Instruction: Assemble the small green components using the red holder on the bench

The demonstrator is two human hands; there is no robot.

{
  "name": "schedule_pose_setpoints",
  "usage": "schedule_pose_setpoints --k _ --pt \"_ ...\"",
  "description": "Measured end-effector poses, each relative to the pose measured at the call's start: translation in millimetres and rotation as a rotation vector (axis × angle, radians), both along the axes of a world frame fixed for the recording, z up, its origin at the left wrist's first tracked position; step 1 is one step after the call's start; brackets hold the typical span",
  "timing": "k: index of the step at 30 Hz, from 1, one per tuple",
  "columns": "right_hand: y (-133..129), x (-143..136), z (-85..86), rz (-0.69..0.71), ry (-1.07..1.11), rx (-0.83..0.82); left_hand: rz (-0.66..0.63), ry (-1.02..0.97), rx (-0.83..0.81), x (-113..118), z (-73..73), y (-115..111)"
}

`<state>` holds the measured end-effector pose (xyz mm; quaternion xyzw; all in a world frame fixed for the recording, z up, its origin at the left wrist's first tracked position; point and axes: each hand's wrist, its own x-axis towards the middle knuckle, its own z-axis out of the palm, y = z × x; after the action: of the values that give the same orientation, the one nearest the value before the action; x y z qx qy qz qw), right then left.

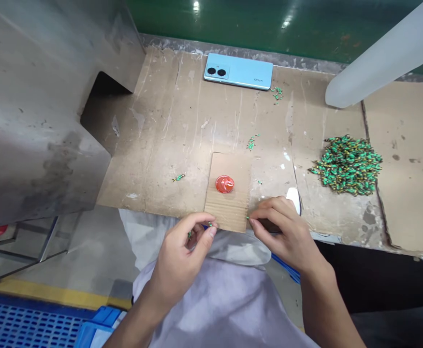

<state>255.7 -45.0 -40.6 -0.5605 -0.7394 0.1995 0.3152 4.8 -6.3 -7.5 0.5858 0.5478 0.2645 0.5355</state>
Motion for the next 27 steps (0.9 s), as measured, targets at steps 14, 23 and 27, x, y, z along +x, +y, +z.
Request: schedule_pose_setpoints --k 14,23,27 --pt "0.6 0.9 -1.9 -0.059 0.037 0.034 0.049 -0.066 -0.046 -4.9 4.5 0.4" --pt "2.6 4.0 -2.2 -0.042 0.01 0.045 0.079 -0.079 -0.109 -4.5 2.3 -1.6" --pt "3.6 3.1 -2.1 -0.051 0.011 0.057 0.059 -0.059 -0.075 -3.2 4.6 -1.0"
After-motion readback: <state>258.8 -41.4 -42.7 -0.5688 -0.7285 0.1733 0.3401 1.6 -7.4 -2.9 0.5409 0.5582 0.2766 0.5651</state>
